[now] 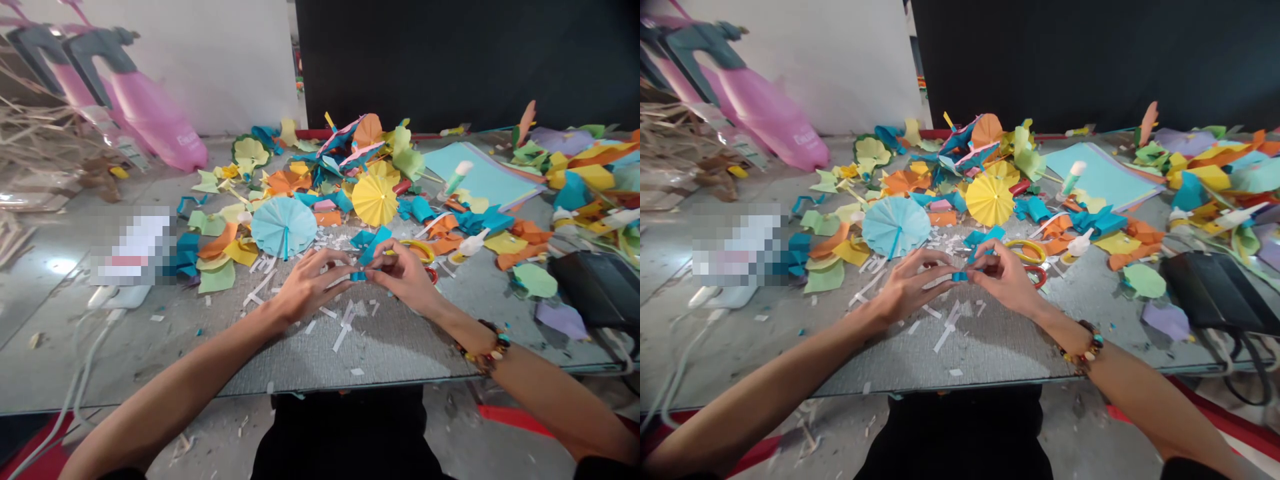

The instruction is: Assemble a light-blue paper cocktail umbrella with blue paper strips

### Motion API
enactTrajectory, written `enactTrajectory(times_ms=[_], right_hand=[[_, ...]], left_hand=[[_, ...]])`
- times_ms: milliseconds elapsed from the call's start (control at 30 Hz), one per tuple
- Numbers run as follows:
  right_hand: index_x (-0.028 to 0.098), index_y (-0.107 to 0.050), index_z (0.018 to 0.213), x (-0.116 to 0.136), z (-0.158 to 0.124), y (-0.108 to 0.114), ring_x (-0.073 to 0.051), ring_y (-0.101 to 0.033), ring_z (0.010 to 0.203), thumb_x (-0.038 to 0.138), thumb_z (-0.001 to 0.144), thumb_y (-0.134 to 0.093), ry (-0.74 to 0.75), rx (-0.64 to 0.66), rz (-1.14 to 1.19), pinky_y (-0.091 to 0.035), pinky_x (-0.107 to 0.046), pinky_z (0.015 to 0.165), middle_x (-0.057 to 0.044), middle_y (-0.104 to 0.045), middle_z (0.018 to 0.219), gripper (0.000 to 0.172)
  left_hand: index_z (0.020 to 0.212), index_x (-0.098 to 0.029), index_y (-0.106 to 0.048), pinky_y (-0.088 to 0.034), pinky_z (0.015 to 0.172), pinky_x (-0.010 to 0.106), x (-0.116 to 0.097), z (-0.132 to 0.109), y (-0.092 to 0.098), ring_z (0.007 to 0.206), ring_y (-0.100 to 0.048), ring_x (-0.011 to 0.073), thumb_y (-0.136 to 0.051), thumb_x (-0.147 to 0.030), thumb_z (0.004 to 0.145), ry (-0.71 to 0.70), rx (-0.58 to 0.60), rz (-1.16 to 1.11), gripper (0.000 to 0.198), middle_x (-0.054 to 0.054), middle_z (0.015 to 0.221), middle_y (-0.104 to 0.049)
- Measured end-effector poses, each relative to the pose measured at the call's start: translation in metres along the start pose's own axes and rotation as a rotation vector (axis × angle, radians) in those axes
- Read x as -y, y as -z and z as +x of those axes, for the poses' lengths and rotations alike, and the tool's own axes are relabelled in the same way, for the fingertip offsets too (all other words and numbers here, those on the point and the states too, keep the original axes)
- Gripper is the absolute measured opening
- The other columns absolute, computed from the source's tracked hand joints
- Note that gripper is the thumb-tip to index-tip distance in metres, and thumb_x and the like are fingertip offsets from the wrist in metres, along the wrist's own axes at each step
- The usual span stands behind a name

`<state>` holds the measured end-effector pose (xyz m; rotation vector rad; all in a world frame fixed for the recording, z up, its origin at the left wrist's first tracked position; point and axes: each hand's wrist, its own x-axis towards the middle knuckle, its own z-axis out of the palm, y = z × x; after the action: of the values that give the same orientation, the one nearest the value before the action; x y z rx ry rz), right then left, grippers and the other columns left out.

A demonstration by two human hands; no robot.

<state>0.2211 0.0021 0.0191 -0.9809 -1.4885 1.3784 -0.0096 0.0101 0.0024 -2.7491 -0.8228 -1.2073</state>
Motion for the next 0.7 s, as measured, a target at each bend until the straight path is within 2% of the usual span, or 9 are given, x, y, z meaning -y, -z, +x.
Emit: enactTrajectory(times_ms=[267,400,533,700], right_hand=[[0.024,-0.053,0.091,-0.004,0.0,-0.002,-0.017,-0.074,0.073,0.039,0.072,-0.088,-0.11,-0.026,0.023,-0.058,-0.03,0.069,0.002,-0.072,0.074,0.043],[0.023,-0.056,0.095,-0.007,0.0,-0.001,-0.021,-0.076,0.078,0.04,0.073,-0.086,-0.149,-0.008,-0.002,-0.058,-0.031,0.07,-0.002,-0.076,0.079,0.042],[0.022,-0.06,0.097,-0.011,0.003,0.001,-0.02,-0.074,0.081,0.041,0.075,-0.084,-0.085,-0.02,-0.14,-0.057,-0.03,0.07,-0.003,-0.075,0.084,0.037],[0.022,-0.06,0.097,-0.009,0.001,0.0,-0.017,-0.069,0.074,0.041,0.08,-0.081,0.006,-0.036,-0.242,-0.055,-0.03,0.066,-0.001,-0.07,0.08,0.033]], left_hand=[[0.111,-0.017,-0.066,-0.047,0.079,0.033,-0.009,0.005,0.005,0.093,-0.068,0.0189,-0.061,-0.023,0.099,-0.086,0.067,0.259,0.015,0.008,0.112,-0.07],[0.106,-0.016,-0.066,-0.046,0.08,0.035,-0.012,0.006,0.007,0.093,-0.068,0.0202,-0.062,-0.018,0.097,-0.098,0.107,0.35,0.01,0.01,0.117,-0.07],[0.104,-0.015,-0.067,-0.046,0.081,0.036,-0.012,0.005,0.006,0.09,-0.067,0.0205,-0.062,-0.017,0.097,-0.087,0.121,0.392,0.009,0.01,0.116,-0.07],[0.099,-0.017,-0.067,-0.045,0.081,0.036,-0.012,0.005,0.005,0.087,-0.066,0.0198,-0.063,-0.023,0.096,-0.05,0.124,0.374,0.008,0.008,0.114,-0.07]])
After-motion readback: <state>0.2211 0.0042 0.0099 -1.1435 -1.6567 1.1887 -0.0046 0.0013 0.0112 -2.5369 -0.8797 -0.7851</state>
